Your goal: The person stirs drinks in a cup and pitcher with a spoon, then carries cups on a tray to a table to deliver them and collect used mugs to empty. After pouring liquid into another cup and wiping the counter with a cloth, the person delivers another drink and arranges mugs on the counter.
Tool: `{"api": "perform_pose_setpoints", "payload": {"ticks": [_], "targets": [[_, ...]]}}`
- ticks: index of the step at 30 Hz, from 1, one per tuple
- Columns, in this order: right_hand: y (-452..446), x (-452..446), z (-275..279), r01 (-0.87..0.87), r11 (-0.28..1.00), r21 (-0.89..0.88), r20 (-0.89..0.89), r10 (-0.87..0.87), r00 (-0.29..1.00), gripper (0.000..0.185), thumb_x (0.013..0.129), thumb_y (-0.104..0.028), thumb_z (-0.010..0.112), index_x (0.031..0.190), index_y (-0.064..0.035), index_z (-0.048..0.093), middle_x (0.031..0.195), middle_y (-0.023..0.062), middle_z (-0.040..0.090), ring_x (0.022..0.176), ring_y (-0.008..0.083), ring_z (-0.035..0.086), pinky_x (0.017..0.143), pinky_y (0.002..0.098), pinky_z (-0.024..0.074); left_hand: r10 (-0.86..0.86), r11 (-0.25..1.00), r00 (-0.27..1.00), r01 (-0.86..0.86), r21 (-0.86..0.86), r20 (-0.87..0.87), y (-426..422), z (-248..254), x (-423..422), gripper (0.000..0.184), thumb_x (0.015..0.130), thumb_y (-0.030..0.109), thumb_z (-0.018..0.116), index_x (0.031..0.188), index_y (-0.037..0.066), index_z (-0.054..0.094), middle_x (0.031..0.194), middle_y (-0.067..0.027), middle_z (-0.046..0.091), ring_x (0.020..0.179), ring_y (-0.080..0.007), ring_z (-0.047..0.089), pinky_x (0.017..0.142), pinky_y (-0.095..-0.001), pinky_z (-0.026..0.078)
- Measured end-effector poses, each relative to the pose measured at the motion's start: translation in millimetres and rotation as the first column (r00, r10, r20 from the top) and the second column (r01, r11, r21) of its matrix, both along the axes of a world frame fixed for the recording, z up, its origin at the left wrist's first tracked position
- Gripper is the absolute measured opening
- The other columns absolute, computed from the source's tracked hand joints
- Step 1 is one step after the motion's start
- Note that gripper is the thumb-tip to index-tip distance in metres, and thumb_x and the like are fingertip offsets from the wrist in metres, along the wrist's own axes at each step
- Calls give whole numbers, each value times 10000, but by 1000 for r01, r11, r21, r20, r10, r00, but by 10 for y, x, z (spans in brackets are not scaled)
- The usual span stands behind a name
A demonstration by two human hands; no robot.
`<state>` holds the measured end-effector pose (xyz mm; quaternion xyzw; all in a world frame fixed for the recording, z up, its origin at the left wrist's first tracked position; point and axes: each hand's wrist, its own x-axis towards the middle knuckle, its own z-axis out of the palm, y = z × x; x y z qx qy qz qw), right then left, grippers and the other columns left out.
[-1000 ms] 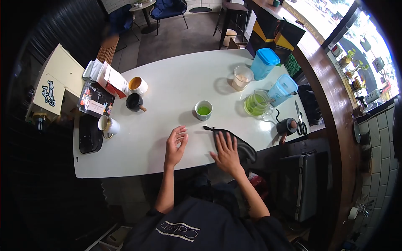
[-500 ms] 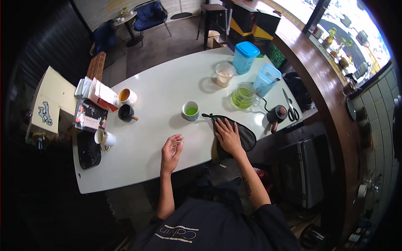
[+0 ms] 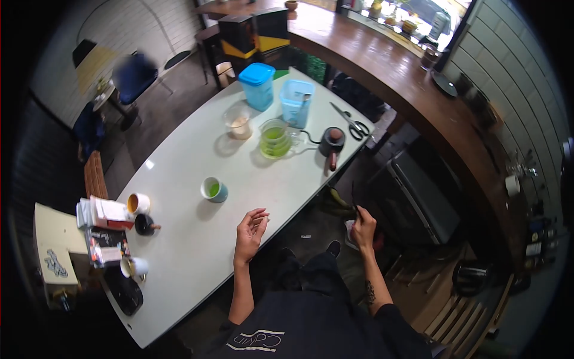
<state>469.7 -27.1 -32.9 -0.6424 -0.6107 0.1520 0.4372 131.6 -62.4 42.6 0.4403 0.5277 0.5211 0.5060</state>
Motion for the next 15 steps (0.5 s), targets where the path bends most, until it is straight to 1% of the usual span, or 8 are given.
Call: {"api": "perform_pose_setpoints", "payload": {"ticks": [2,3,6,7,10,11,13,15], "targets": [[-212,305,94,52,998,-28,21,-51,998,246,833,69,551,1046,46,674,981,215,689,929,358,667,808,382,511,-71,997,997,71,-6,24,93,-12,157,313,949,97,618,1236,-13,560,1119,-102,646,1024,-152,624,924,-283,495],[-273,451,116,77,997,-15,-19,-77,997,232,848,60,565,1053,44,673,955,211,688,906,346,665,806,375,512,-115,993,992,116,-13,42,144,-13,239,308,950,82,612,1237,-16,559,1116,-101,646,1024,-151,623,926,-281,495],[-386,885,381,242,970,35,17,-243,970,208,867,29,585,1056,53,669,949,206,688,908,328,666,815,365,509,-229,971,966,235,-40,117,289,17,541,296,953,57,598,1238,-18,557,1117,-103,645,1022,-150,623,925,-276,494],[-400,1075,417,297,954,51,22,-298,954,205,868,23,592,1056,58,667,963,211,688,918,323,671,835,361,506,-287,957,954,290,-27,85,337,61,652,300,965,82,586,1243,-24,550,1122,-129,628,1029,-175,612,930,-309,502],[-376,1562,642,508,852,128,-8,-511,859,219,884,-17,606,1073,82,655,1006,209,697,971,298,685,858,349,525,-409,911,908,412,-8,93,468,78,1003,302,963,78,591,1247,-19,551,1111,-121,635,1019,-168,614,923,-302,496],[-347,1737,700,534,835,134,-8,-538,843,219,884,-17,606,1073,82,655,1006,209,697,971,298,685,858,349,525,-438,898,894,440,-3,95,502,93,1121,302,963,78,591,1247,-19,551,1111,-121,635,1019,-168,614,923,-302,496],[-253,2104,792,647,757,91,-313,-595,740,230,903,-41,621,1078,107,643,984,188,703,978,225,677,816,320,550,-505,861,858,508,-8,92,564,136,1357,300,962,71,590,1246,-19,553,1104,-116,640,1018,-169,617,924,-301,493],[-173,2520,860,670,730,131,-316,-610,726,235,909,-45,622,1083,112,637,997,187,696,974,205,667,790,310,558,-544,837,834,547,-10,93,610,178,1581,301,960,62,591,1248,-18,552,1117,-107,643,1027,-157,622,921,-280,492]]}}
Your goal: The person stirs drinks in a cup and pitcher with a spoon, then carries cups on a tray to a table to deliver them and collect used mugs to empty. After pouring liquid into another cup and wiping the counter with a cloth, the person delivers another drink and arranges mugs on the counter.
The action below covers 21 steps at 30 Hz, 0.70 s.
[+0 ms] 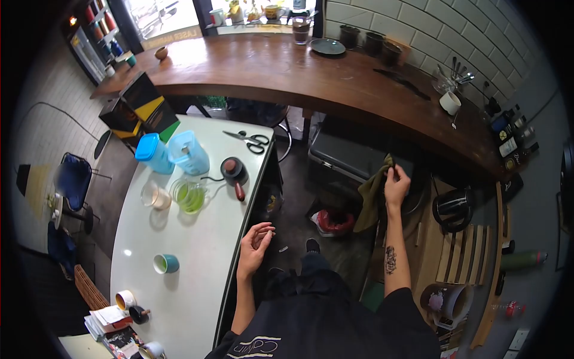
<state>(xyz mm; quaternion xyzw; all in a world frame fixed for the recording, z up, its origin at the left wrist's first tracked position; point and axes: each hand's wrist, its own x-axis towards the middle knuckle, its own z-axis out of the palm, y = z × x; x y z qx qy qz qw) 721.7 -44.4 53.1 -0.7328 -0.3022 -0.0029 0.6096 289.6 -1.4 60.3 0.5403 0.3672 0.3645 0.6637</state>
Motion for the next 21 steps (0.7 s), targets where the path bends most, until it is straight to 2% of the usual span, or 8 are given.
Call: {"api": "perform_pose_setpoints", "payload": {"ticks": [5,7,8,11,15,17,20,21], "targets": [[224,587,171,20,988,155,7,-21,1000,222,919,11,591,1122,90,631,1059,112,677,929,137,648,863,271,507,-39,999,999,39,7,0,127,80,497,290,959,51,590,1239,-18,560,1121,-94,648,1033,-143,630,914,-258,489],[281,737,123,-68,997,46,225,56,973,271,878,3,612,1134,91,621,1161,186,653,1061,269,649,917,343,515,-27,1000,1000,27,3,-3,170,85,667,287,958,49,588,1236,-18,561,1115,-93,650,1027,-142,632,912,-256,487],[299,780,29,-30,992,-122,272,63,960,303,858,-21,629,1144,76,625,1233,200,622,1170,352,588,1010,380,451,-24,1000,1000,24,-2,2,186,84,744,287,958,49,588,1235,-18,562,1115,-93,650,1029,-141,631,913,-254,487],[285,821,-398,-65,845,-531,178,187,966,459,826,-99,675,1247,50,572,1369,257,499,1279,413,476,1081,440,381,4,1000,1000,-4,-12,-1,195,91,920,287,958,49,588,1236,-17,560,1117,-91,650,1033,-139,629,916,-254,486],[372,922,-1087,-197,707,-679,86,343,935,466,810,-118,707,1234,28,581,1302,254,538,1249,417,490,1054,420,407,83,996,997,-83,-40,4,147,57,965,291,961,50,586,1243,-15,553,1125,-87,648,1045,-134,624,927,-255,483],[515,817,-1295,-136,703,-698,149,329,932,384,822,-91,685,1182,17,603,1253,232,568,1174,411,538,993,432,441,155,987,987,-156,-39,-28,112,12,923,296,961,46,584,1250,-13,552,1138,-89,647,1066,-130,615,946,-260,481],[790,464,-1121,-301,723,-621,69,433,899,289,835,-60,657,1115,4,624,1184,208,599,1086,388,579,918,439,465,293,953,955,-295,-64,-32,-14,9,813,302,958,52,592,1250,-14,551,1142,-93,646,1068,-132,615,953,-264,481],[905,279,-1044,-339,768,-543,137,479,867,178,842,-36,637,1016,0,648,1040,185,644,953,352,629,825,423,491,336,939,941,-338,-67,-44,-51,-4,768,298,958,64,595,1242,-18,556,1129,-103,647,1057,-148,620,951,-284,487]]}}
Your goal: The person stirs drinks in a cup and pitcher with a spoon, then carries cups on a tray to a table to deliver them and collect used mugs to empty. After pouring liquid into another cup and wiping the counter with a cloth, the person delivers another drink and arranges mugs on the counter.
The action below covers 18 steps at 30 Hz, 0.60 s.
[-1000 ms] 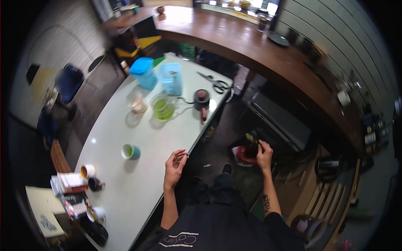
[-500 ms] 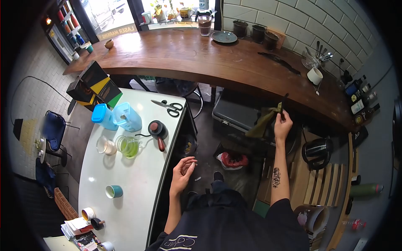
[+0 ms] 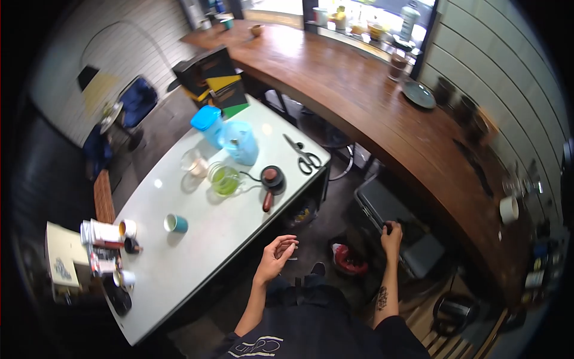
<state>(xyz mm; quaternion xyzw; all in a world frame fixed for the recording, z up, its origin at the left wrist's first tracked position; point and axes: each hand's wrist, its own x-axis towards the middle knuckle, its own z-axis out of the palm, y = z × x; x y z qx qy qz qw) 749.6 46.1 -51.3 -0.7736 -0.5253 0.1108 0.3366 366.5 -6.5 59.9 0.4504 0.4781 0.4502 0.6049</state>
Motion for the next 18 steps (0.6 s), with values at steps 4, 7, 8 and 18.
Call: {"api": "perform_pose_setpoints", "payload": {"ticks": [4,7,8,18], "targets": [[423,-808,437,-289,950,116,-247,310,918,149,886,-73,598,960,25,682,868,178,687,797,309,676,737,379,519,208,978,978,-208,-1,3,-119,-18,-229,307,947,57,611,1240,-17,559,1123,-92,648,1049,-134,621,945,-264,487],[587,-1396,754,-441,878,186,-327,478,815,154,918,-78,594,969,39,681,857,155,701,789,226,688,718,324,524,363,930,931,-364,45,19,-215,-14,-447,293,942,52,617,1223,-13,569,1107,-88,650,1021,-129,626,917,-256,495],[619,-1572,850,-486,843,228,-333,537,775,150,927,-73,596,961,46,680,835,133,704,776,178,683,709,298,522,418,905,908,-420,70,32,-245,-20,-521,289,941,52,619,1218,-11,572,1103,-87,651,1011,-127,627,908,-254,497],[488,-2772,1260,-722,638,266,-433,749,502,141,913,-43,608,870,66,685,701,86,680,679,114,657,655,254,508,777,586,604,-797,146,176,-433,-48,-1439,282,920,25,639,1182,-11,543,982,-55,607,882,-107,607,829,-262,520]]}}
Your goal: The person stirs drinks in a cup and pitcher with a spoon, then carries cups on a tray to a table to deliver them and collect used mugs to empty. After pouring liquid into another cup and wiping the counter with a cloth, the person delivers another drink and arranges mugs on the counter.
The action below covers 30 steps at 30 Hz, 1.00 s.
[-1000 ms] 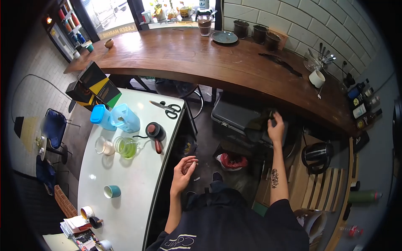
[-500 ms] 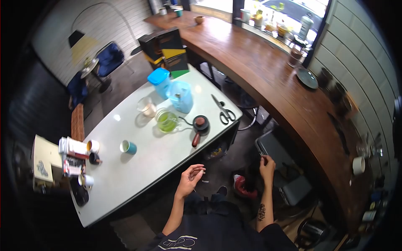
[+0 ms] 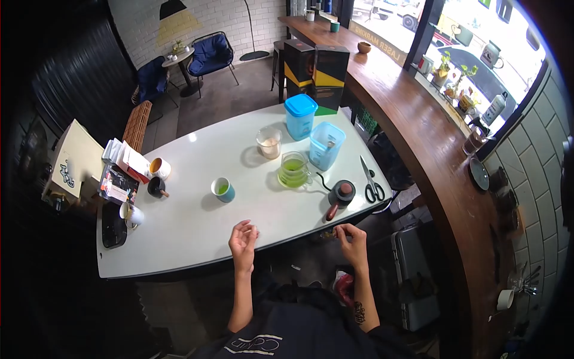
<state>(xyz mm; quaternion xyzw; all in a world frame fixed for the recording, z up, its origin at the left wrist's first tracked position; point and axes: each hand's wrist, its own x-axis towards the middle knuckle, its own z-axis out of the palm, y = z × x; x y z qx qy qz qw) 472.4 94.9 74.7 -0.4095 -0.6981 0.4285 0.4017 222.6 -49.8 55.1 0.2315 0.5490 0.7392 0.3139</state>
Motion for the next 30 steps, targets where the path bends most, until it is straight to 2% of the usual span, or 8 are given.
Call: {"api": "perform_pose_setpoints", "payload": {"ticks": [6,8,11,15,19,24,26,30], "targets": [[-54,-579,-75,17,1000,0,79,-17,997,163,929,-73,614,867,63,680,701,80,678,678,114,661,651,251,509,254,960,965,-260,-105,-69,20,-106,-882,512,863,52,713,1303,80,454,1125,-70,509,1021,-141,507,872,-286,483],[-95,-798,-87,87,994,-66,67,-82,994,155,907,-81,616,874,53,686,713,126,686,676,167,676,641,295,506,224,964,974,-227,-140,-39,26,-157,-1188,649,820,77,760,1356,95,396,1208,-105,486,1122,-192,485,930,-345,468],[-194,-1125,-176,95,991,-94,61,-89,994,163,913,-90,611,894,54,686,724,127,694,687,166,680,646,292,512,12,978,981,-52,-202,-193,59,-213,-1571,908,719,133,852,1439,90,300,1373,-177,415,1309,-299,419,1039,-462,414],[-389,-1476,-231,120,981,-151,69,-111,991,171,919,-92,602,911,58,685,735,132,698,697,176,688,658,292,520,-198,968,938,142,-207,-285,230,-318,-1876,1021,703,143,866,1490,94,217,1435,-194,359,1336,-315,396,1077,-494,391],[-553,-1605,-268,184,965,-187,95,-168,981,169,916,-91,599,917,53,687,735,138,698,695,186,691,657,299,521,-215,966,909,143,-215,-358,441,-375,-1986,960,709,159,865,1469,74,284,1398,-196,422,1285,-304,459,1049,-446,423],[-708,-1617,-311,281,944,-175,143,-258,955,170,911,-93,599,917,51,689,733,142,698,678,186,684,652,300,518,-276,950,856,173,-261,-438,594,-271,-2076,677,712,192,867,1270,19,524,1127,-162,630,1062,-279,615,926,-384,490],[-759,-1626,-305,313,933,-177,168,-284,944,175,950,-68,585,882,73,664,709,77,671,676,112,648,634,244,507,-275,953,848,176,-248,-452,607,-269,-2069,664,706,194,872,1248,17,532,1115,-155,636,1041,-278,620,914,-386,495],[-883,-1669,-293,358,915,-184,181,-326,928,180,952,-79,584,889,66,669,710,69,670,679,108,645,636,244,508,-271,957,830,177,-230,-488,672,-243,-2051,641,694,199,882,1211,15,549,1090,-148,644,1007,-270,624,894,-383,503]]}}
